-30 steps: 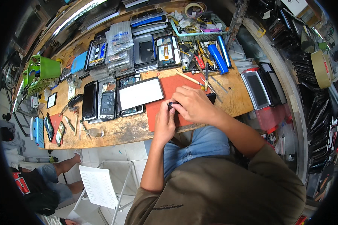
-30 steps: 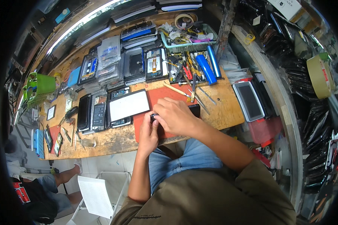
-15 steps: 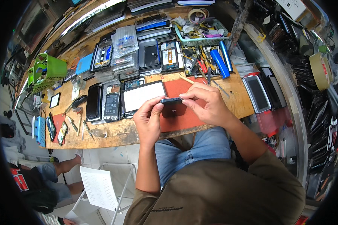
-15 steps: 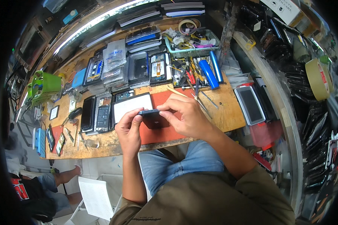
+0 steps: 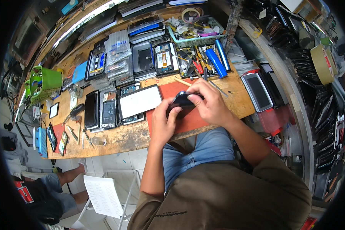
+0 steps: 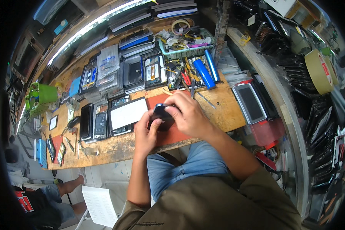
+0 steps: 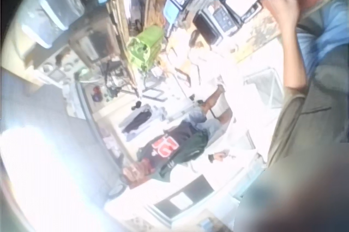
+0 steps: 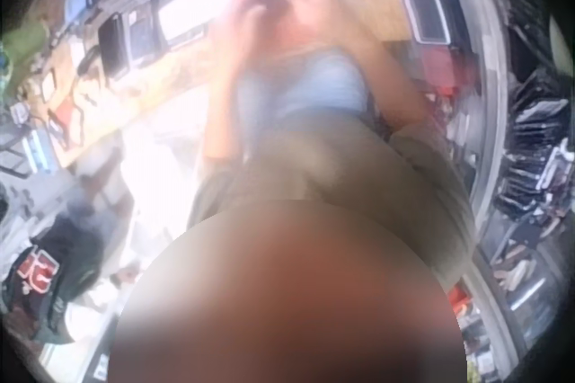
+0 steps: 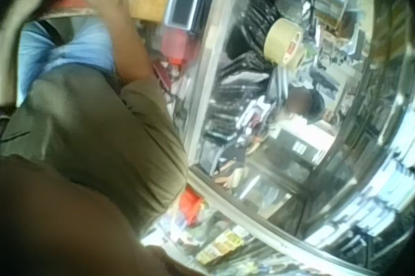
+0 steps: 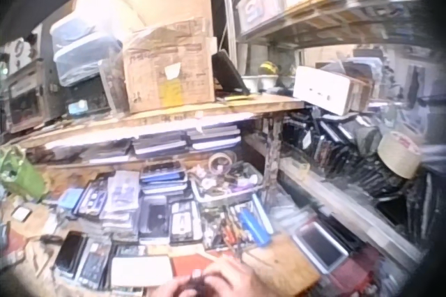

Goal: The person disassembles a smartphone using a screwdriver and pry tool, removes the back cover, and replaces the battery. They then reassemble the phone, secure the screws, and test the device by turning it on.

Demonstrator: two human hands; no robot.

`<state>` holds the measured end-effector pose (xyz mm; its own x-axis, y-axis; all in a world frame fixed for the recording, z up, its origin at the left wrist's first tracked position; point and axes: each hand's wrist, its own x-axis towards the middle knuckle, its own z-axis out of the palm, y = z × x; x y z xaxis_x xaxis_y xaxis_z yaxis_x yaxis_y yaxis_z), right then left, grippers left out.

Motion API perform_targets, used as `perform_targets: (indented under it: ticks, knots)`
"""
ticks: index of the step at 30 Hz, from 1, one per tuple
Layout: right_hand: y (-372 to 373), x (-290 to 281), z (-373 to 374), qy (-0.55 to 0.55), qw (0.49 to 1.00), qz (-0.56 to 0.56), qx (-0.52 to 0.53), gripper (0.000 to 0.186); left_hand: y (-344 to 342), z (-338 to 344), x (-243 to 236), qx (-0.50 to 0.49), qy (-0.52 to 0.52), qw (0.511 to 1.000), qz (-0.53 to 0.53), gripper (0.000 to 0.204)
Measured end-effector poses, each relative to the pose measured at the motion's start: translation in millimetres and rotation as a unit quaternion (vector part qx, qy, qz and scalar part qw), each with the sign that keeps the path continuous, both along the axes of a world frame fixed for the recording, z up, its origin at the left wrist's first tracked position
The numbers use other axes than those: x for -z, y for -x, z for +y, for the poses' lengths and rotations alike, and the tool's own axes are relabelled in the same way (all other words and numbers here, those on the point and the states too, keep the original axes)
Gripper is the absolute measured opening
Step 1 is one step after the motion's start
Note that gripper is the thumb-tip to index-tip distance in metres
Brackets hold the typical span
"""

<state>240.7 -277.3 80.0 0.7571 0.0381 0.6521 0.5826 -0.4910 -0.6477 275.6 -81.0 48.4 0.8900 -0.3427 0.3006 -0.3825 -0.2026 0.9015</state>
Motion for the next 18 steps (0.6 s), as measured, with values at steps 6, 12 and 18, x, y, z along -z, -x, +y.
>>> perform_targets:
  ticks: [6,12,18]
  knots:
    - [19,36,-19,-0.077,0.992,0.102,-0.018,0.022,-5,16,-14,-0.001,-0.248,0.938,-0.244,0.014]
    - [27,51,-28,-0.007,0.990,0.137,-0.014,0.016,-8,23,1,-0.008,-0.225,0.954,-0.199,0.015]
    - [10,27,-38,0.058,0.981,0.179,-0.049,0.007,4,21,40,-0.097,0.103,0.984,0.112,0.029]
